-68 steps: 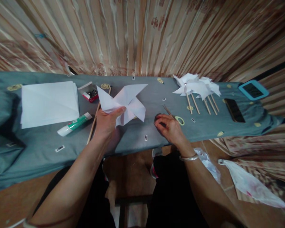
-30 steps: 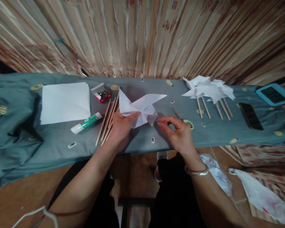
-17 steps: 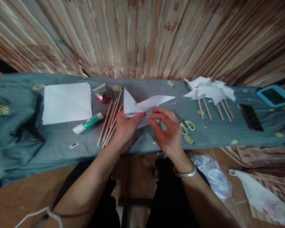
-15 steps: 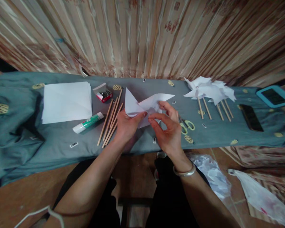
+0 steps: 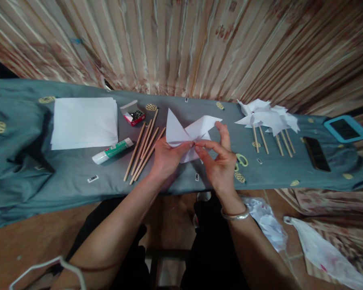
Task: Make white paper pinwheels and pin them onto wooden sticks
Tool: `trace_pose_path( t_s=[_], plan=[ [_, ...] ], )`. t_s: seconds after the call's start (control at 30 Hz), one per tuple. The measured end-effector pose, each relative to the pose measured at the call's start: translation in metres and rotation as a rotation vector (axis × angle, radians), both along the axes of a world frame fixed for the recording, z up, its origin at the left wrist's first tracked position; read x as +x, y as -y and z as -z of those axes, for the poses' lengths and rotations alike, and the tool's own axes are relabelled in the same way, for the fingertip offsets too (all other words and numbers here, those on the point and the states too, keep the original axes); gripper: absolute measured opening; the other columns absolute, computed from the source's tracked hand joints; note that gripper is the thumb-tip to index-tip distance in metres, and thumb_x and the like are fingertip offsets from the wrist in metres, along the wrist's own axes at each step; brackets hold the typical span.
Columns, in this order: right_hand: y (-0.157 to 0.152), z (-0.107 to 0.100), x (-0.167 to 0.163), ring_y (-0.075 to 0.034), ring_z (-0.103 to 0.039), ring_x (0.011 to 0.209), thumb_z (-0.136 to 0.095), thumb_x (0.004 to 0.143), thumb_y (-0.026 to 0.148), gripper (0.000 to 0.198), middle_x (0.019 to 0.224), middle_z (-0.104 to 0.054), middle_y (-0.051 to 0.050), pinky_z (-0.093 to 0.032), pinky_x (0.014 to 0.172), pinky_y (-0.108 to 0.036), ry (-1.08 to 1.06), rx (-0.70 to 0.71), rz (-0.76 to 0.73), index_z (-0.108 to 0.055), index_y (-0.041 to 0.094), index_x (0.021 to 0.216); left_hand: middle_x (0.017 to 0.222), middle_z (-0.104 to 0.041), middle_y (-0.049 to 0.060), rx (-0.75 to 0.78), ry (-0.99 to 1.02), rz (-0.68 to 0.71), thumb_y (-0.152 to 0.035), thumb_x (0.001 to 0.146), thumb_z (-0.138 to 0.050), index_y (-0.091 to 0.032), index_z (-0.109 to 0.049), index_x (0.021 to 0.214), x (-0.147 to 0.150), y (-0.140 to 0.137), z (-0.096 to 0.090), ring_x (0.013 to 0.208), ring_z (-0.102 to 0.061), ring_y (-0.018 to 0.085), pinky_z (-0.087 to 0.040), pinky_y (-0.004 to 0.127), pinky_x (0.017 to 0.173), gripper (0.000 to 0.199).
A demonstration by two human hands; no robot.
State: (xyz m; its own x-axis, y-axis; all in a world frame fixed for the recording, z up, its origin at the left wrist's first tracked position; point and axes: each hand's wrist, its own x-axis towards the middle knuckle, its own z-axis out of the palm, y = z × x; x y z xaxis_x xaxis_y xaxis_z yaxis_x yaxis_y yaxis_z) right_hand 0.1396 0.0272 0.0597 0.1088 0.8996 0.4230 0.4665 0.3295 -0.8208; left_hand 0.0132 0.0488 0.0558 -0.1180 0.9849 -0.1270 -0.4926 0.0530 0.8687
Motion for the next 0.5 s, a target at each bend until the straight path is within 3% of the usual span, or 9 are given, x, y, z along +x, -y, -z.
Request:
trace_pose_path(
  t_s=[0.5],
  plan=[
    [-0.004,0.0068,0.0025,-0.024,-0.039,0.142,-0.076,0.075,0.028,0.006,0.143,-0.055,0.002,-0.023,0.12,-0.048,-0.265,-0.172,-0.027,-0.077,0.028,0.081,0.073,-0.074,0.002,0.029,0.071,0.024,-0.018,0.056,-0.081,-0.013,-0.073,0.073,0.0003,0.0014,0.0078,0.063,-0.065,0.014,-0.052,0.026,0.063,0.019]
  ],
)
